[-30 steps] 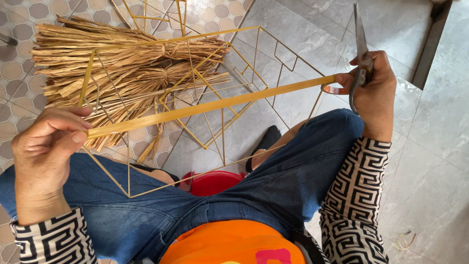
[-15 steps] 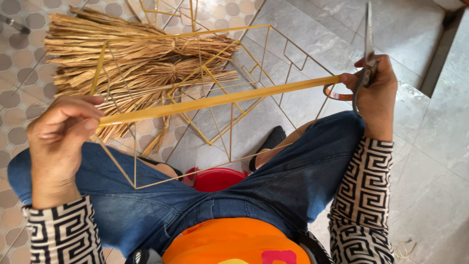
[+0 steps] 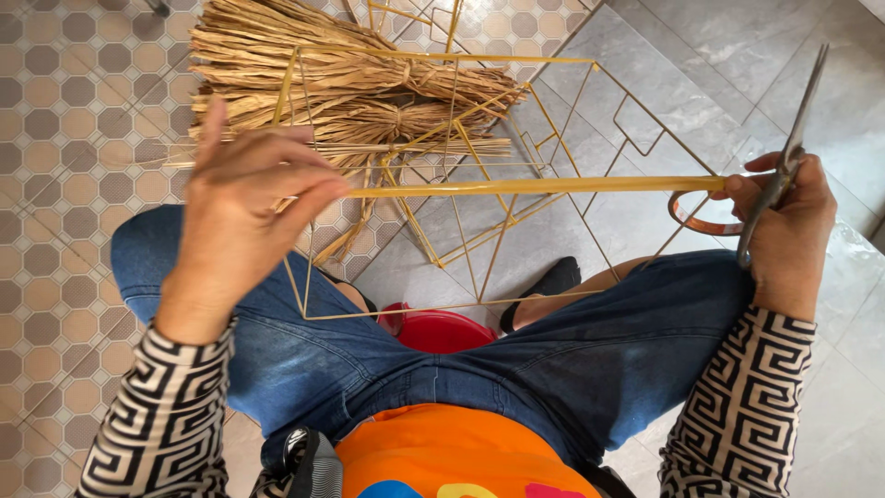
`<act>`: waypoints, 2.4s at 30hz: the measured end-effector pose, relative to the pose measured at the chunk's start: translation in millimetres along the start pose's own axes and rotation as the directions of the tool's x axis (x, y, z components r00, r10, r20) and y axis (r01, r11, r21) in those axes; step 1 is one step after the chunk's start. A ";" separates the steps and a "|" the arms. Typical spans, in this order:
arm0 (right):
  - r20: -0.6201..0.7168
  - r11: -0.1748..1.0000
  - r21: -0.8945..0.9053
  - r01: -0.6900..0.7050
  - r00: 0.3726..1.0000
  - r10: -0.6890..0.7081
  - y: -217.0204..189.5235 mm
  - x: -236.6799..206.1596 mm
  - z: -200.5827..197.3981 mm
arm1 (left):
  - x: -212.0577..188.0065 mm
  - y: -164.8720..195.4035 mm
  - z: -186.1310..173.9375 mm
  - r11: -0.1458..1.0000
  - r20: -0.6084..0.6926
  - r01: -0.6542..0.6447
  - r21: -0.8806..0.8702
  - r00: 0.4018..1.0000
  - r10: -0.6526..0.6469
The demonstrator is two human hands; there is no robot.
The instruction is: The person sits on a low stool and uses scissors to cut lengths of brown tape, which are then wrapped around the joints of a gold-colored wire frame structure. The person repeatedly measures, cuts, and applies tape to reinforce the frame.
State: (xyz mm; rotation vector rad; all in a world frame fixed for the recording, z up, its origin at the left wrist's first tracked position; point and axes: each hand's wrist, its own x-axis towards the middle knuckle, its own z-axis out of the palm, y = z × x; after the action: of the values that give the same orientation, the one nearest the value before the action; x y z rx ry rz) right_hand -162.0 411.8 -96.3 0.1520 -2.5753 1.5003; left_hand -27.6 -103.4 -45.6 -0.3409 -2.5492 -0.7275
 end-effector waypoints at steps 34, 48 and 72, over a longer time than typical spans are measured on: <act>0.020 0.982 0.132 -0.137 0.991 0.135 -18.2 3.9 9.1 | 65.1 40.5 40.0 0.911 0.335 -0.006 -0.413 0.929 0.158; 0.021 0.974 0.150 -0.171 0.985 0.170 -32.8 5.8 13.3 | 140.1 143.6 238.3 0.959 0.439 0.013 -0.285 0.891 0.119; 0.044 0.960 0.208 -0.188 0.982 0.183 -31.7 8.9 16.7 | 92.1 64.1 138.2 0.961 0.253 -0.234 -0.145 0.930 0.265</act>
State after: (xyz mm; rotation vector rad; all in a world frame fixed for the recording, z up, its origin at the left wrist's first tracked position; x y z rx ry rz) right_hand -166.9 381.5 -75.8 -0.0504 -2.5021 1.8489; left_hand -134.8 35.4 -76.0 -0.8399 -2.6497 -0.7713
